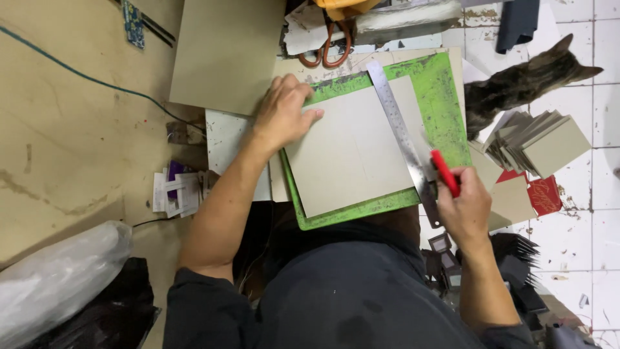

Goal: Cutting material into rectangular pieces using a utility knife and a metal ruler on a cutting mat

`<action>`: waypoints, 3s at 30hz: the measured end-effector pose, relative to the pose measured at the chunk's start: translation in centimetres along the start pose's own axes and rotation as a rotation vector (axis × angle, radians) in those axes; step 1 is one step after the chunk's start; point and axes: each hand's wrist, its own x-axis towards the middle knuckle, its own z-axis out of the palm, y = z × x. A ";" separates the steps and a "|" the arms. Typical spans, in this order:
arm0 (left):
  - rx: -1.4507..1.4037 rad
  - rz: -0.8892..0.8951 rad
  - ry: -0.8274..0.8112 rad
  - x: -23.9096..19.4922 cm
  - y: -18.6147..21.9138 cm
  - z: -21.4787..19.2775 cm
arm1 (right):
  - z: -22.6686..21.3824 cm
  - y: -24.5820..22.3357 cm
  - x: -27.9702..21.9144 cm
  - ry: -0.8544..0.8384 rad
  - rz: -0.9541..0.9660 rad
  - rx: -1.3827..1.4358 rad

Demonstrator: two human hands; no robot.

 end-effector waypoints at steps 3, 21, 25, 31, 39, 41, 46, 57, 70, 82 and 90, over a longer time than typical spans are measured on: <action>-0.024 0.031 0.296 -3.6 0.1 0.0 | -2.3 -4.2 2.3 -0.079 0.161 0.207; -1.469 -0.578 0.360 -18.3 9.6 1.2 | -1.1 -5.4 6.9 -0.155 0.078 0.682; -1.519 -0.519 0.436 -18.4 9.8 1.7 | -1.3 -6.1 6.6 -0.091 -0.021 0.599; -1.481 -0.506 0.422 -18.4 9.6 2.0 | -1.7 -7.4 6.1 -0.069 0.117 0.428; -1.106 -0.424 0.336 -16.7 10.0 -1.6 | -2.7 -6.4 5.0 -0.076 0.109 0.395; -0.827 -0.334 0.406 -15.6 9.0 -2.2 | -3.0 -6.2 3.6 -0.009 0.008 0.341; -0.671 -0.253 0.457 -11.8 5.9 -1.4 | -3.9 -9.8 0.6 -0.152 0.072 0.604; -0.243 -0.211 0.299 -8.3 1.2 0.2 | 0.3 -10.4 -1.7 -0.305 -0.476 0.476; -0.257 -0.169 0.340 -8.1 0.6 0.8 | 1.1 -10.4 -2.0 -0.208 -0.584 0.439; -1.066 -0.352 0.446 -15.3 7.7 -0.8 | 2.3 -1.1 -4.1 0.008 -0.324 0.310; -1.241 -0.411 0.374 -18.1 8.9 1.3 | -0.3 0.7 -4.4 0.098 0.076 0.172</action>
